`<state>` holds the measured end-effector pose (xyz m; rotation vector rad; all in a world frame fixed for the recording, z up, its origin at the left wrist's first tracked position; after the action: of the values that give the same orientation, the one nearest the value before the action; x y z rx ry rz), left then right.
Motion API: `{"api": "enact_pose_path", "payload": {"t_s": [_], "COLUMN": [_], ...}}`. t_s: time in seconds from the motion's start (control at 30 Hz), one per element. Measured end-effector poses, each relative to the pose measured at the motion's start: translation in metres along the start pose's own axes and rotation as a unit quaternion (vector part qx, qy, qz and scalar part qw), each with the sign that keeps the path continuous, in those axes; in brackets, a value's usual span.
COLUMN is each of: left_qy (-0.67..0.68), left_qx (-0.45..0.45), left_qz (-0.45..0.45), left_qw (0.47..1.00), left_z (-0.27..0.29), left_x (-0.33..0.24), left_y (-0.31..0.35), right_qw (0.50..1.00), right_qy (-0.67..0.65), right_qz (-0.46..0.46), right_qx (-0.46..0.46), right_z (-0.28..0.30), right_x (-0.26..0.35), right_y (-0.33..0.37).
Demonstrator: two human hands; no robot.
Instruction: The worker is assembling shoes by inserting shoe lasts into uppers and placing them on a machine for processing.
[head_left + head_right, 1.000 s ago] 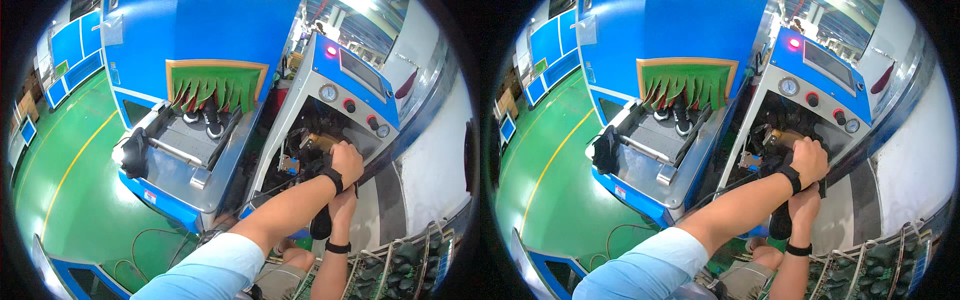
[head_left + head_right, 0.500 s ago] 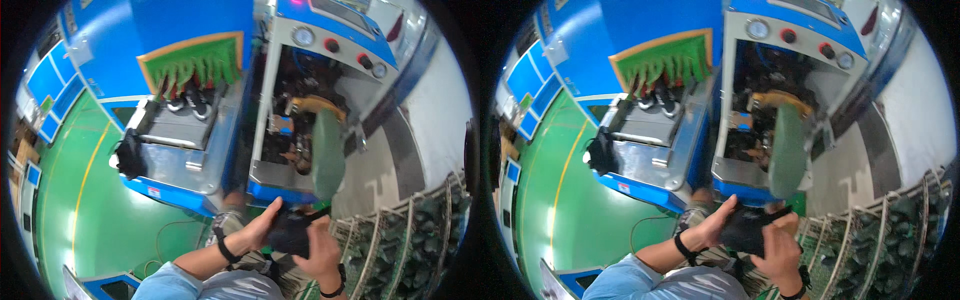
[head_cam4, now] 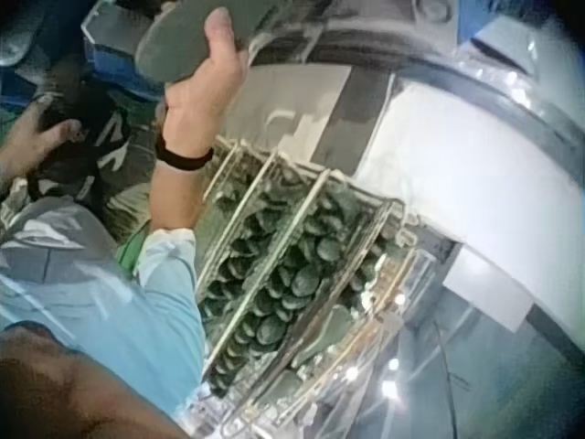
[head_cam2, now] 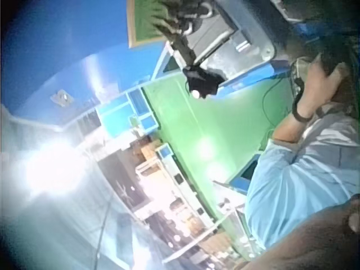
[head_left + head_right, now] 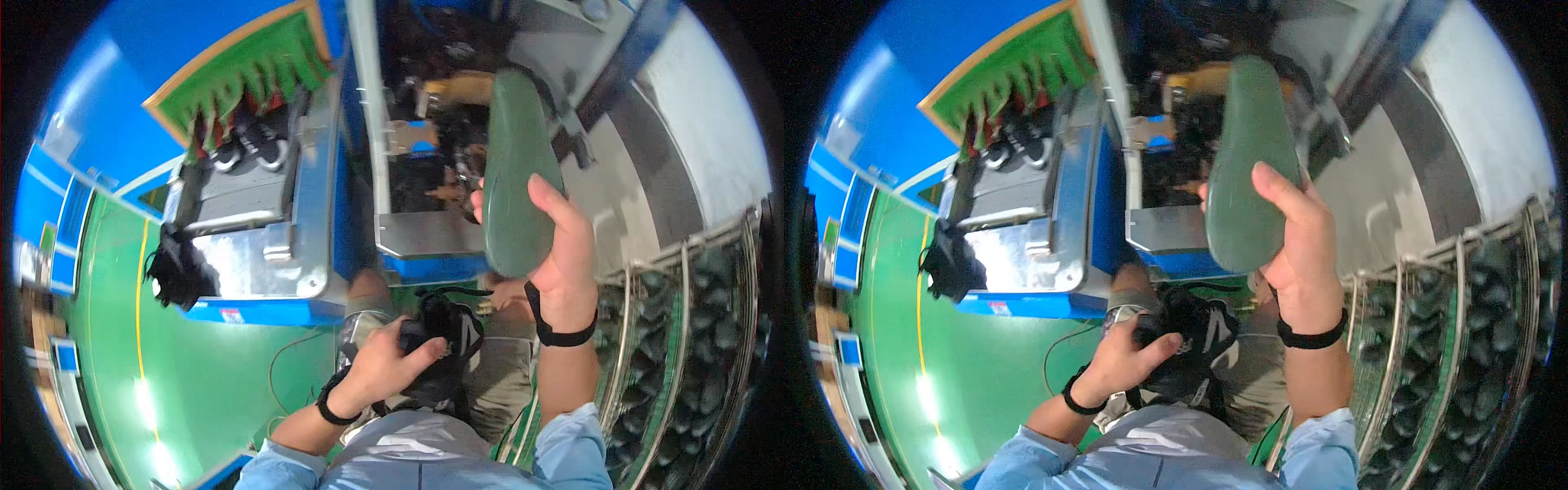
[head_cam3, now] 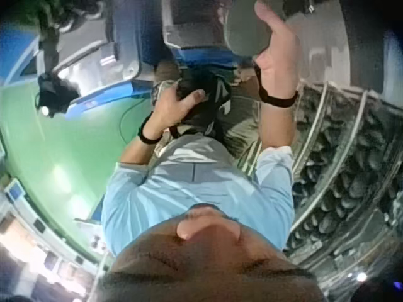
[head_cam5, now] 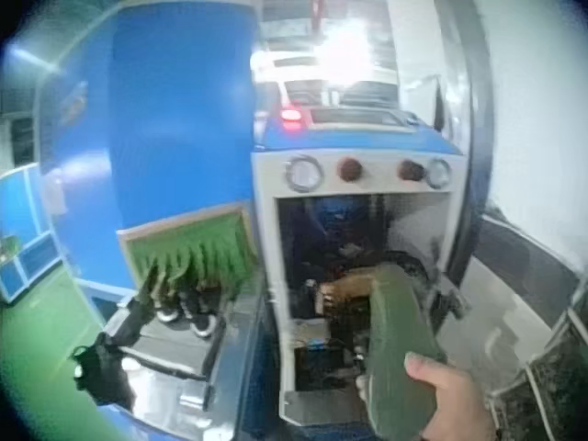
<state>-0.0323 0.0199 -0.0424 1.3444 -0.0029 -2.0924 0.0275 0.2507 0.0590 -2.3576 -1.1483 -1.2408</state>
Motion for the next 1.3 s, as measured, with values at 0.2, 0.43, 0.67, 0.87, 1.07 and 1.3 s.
{"api": "enact_pose_path", "payload": {"t_s": [0.2, 0.43, 0.67, 0.87, 1.07, 1.3], "left_qy": [0.228, 0.312, 0.010, 0.145, 0.157, -0.263], "left_qx": [0.006, 0.066, 0.178, 0.087, -0.392, -0.333], "left_qz": [0.072, 0.077, -0.047, 0.003, -0.119, -0.015], "left_qw": [0.971, 0.945, 0.983, 0.986, 0.899, 0.905], "left_z": [-0.045, -0.062, -0.067, 0.044, 0.243, 0.368], "left_x": [0.038, 0.057, 0.035, 0.013, 0.085, 0.131], "left_y": [-0.001, -0.016, -0.027, 0.018, 0.113, 0.019], "right_qw": [0.862, 0.674, 0.526, 0.484, 0.533, 0.541], "right_qy": [0.442, 0.457, 0.362, 0.387, 0.611, 0.729], "right_qz": [0.237, 0.069, -0.251, -0.285, -0.287, -0.129], "right_qx": [-0.076, -0.577, -0.727, -0.731, -0.510, -0.399], "right_z": [0.151, 0.350, 0.625, 0.642, 0.626, 0.677], "right_x": [-0.008, -0.086, -0.121, -0.270, -0.100, -0.125], "right_y": [0.106, 0.328, 0.472, 0.506, 0.801, 0.401]}}
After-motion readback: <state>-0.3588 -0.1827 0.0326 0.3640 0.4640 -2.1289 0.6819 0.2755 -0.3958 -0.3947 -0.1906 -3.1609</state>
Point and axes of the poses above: each hand's wrist, its own y-axis away from the middle knuckle, its own z-axis out of the back of the hand, x = y × z, the point moved 6 cm from there along -y, towards the middle knuckle, and after that the axes turned 5 degrees about -x, right-handed, at the moved point
